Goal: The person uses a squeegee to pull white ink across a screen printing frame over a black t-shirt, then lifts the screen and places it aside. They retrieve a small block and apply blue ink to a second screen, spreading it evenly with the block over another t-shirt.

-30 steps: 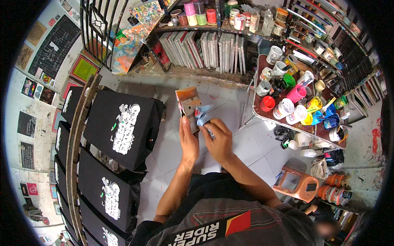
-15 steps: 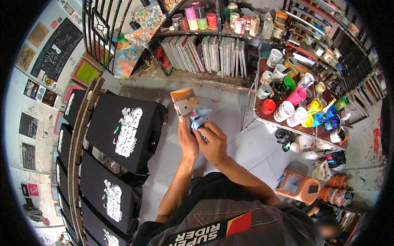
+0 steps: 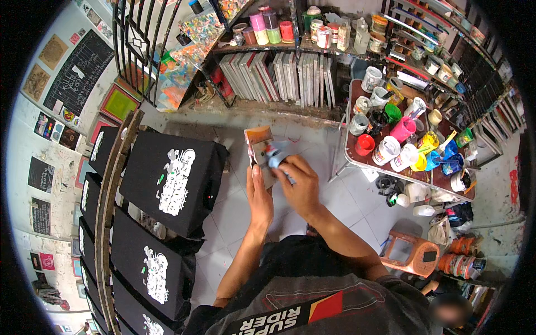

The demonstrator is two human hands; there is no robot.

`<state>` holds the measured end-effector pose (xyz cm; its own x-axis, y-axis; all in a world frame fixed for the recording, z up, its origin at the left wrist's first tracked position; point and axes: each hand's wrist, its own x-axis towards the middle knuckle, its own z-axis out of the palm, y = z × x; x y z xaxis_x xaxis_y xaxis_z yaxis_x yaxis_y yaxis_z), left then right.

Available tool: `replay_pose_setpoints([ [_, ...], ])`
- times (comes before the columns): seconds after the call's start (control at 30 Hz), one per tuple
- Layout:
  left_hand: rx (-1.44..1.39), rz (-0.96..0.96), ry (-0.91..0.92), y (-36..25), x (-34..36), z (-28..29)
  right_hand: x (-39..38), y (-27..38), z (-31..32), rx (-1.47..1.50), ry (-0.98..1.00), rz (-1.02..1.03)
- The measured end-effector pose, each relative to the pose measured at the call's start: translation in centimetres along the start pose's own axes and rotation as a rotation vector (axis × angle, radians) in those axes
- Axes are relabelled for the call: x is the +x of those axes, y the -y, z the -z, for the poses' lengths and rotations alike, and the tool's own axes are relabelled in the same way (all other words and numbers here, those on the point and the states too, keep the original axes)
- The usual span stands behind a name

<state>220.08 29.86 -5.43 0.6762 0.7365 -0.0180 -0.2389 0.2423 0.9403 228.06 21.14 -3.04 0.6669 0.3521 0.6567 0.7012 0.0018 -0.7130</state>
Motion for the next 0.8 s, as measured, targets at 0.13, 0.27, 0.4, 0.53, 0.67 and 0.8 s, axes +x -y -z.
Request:
replay_pose_setpoints([
  [0.13,-0.067,0.041,0.025,-0.5,-0.9,0.0,1.0,1.8,0.1,0.023,-0.020,-0.026],
  [0.27,-0.029,0.044,0.025,-0.8,-1.5,-0.1,1.5,0.3,0.6,-0.036,-0.018,-0.079],
  [0.4,-0.013,0.022,0.052,-0.9,-1.6,0.3,2.1,2.0,0.8,0.032,0.028,-0.047],
  [0.53,-0.104,-0.012,0.044,-1.6,-2.2,-0.8,1.8,0.5,0.9,-0.035,0.037,-0.139],
  [0.67,0.021,-0.040,0.069,-0.8,-2.1,0.0,1.7,2.5,0.6,0.054,-0.011,-0.070],
  [0.8,-0.034,-0.011,0.011,-1.5,-3.0,-1.4,1.7,1.1,0.5,0.016,0.017,-0.136],
])
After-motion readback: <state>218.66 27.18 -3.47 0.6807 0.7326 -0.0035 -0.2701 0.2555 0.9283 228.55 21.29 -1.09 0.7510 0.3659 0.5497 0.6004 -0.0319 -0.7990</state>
